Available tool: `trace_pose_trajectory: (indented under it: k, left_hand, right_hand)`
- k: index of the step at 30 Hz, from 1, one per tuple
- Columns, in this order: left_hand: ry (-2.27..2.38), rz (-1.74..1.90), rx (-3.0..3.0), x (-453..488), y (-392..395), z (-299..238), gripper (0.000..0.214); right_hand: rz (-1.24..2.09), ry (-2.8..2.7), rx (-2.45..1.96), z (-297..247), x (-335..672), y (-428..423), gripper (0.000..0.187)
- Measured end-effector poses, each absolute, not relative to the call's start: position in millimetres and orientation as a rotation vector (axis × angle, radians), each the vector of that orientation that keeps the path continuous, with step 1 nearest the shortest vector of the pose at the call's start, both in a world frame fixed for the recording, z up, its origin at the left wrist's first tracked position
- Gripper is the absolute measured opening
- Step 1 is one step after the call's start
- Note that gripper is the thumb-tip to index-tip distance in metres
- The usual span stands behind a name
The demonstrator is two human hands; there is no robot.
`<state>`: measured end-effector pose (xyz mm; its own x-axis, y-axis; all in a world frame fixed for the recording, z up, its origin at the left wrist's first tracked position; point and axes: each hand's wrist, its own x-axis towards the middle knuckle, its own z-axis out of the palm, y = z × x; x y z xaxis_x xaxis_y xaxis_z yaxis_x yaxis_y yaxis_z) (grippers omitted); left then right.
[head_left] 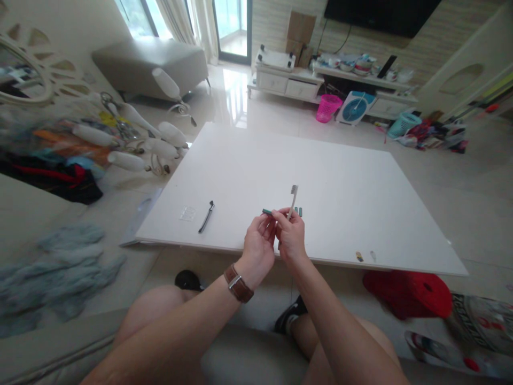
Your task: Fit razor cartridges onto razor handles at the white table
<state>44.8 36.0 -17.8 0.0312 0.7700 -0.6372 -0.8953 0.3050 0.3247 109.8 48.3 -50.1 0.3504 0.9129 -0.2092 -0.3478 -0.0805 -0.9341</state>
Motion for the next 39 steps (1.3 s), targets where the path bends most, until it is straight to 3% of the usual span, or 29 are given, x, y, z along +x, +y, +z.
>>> trace_pose_trajectory:
  k: [39]
  left_hand:
    - [0.813,1.312,-0.273,44.8,35.3,-14.8,0.023]
  right_hand:
    - [1.205,-0.561,-1.192,-48.8,109.6,47.9,0.032]
